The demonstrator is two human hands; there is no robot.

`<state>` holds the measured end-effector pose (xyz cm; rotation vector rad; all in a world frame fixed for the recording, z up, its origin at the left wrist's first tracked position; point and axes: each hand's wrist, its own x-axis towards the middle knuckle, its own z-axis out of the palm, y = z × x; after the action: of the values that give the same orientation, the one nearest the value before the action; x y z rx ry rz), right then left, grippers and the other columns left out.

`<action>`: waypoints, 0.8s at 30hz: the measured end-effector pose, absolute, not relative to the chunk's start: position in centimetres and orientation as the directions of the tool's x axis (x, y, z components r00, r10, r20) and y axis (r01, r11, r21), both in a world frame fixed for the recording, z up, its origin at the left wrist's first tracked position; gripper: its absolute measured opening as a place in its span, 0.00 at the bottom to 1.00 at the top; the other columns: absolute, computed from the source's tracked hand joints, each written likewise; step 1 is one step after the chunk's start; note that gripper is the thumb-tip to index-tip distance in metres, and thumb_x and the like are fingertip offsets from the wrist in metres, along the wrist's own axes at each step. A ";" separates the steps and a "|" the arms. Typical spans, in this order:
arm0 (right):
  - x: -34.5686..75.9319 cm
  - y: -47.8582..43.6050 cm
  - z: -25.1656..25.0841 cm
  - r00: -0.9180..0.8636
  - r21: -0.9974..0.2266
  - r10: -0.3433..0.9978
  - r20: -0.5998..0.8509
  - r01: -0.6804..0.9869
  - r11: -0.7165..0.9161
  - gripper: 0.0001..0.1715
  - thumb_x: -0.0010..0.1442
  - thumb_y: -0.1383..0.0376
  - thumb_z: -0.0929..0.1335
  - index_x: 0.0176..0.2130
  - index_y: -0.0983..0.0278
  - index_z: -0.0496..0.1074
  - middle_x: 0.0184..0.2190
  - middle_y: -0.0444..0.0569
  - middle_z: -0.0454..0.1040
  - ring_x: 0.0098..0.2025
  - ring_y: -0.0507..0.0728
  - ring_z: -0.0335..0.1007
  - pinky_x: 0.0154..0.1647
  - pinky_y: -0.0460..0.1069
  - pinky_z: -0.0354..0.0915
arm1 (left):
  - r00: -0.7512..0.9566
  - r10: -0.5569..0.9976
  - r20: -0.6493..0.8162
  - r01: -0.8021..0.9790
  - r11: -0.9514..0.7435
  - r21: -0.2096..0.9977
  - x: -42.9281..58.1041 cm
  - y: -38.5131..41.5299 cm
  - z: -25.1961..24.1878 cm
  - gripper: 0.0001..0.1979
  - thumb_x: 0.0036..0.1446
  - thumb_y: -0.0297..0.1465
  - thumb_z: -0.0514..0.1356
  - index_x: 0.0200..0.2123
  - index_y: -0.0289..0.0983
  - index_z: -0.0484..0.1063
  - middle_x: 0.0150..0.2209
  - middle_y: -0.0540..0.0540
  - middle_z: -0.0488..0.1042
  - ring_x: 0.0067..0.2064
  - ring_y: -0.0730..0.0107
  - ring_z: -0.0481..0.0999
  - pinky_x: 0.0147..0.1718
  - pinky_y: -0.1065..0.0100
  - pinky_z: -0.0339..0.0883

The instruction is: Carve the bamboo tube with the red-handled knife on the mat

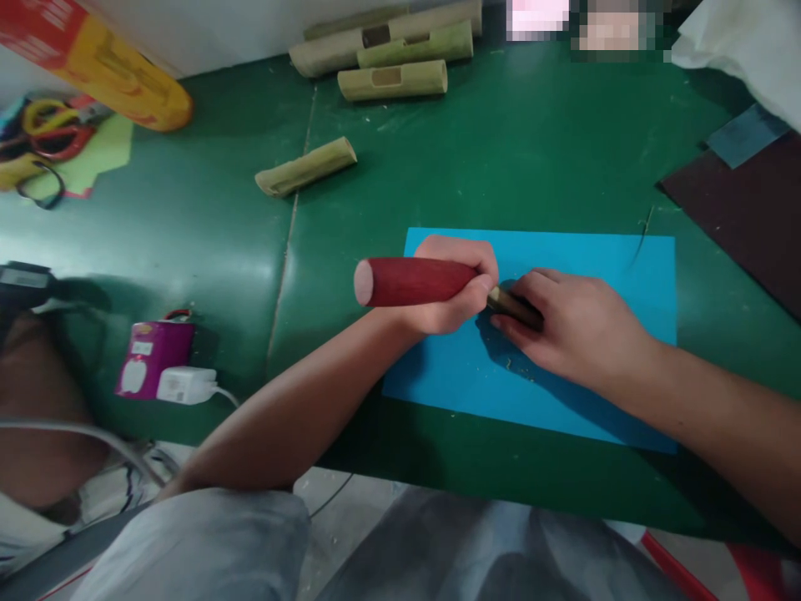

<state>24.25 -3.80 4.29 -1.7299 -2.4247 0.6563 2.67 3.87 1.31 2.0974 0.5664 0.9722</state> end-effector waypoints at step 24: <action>23.5 -4.3 4.9 -0.340 -0.316 0.929 -0.143 0.906 0.283 0.10 0.73 0.57 0.69 0.44 0.58 0.80 0.38 0.56 0.84 0.35 0.64 0.76 0.32 0.56 0.48 | 0.627 0.677 0.385 0.148 -0.589 0.794 2.7 3.7 2.0 0.16 0.73 0.39 0.61 0.31 0.41 0.72 0.29 0.49 0.78 0.33 0.68 0.80 0.34 0.65 0.75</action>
<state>23.50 -4.26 4.95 -1.7626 -2.4603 0.5304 2.68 3.70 2.05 2.0958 0.6431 0.8969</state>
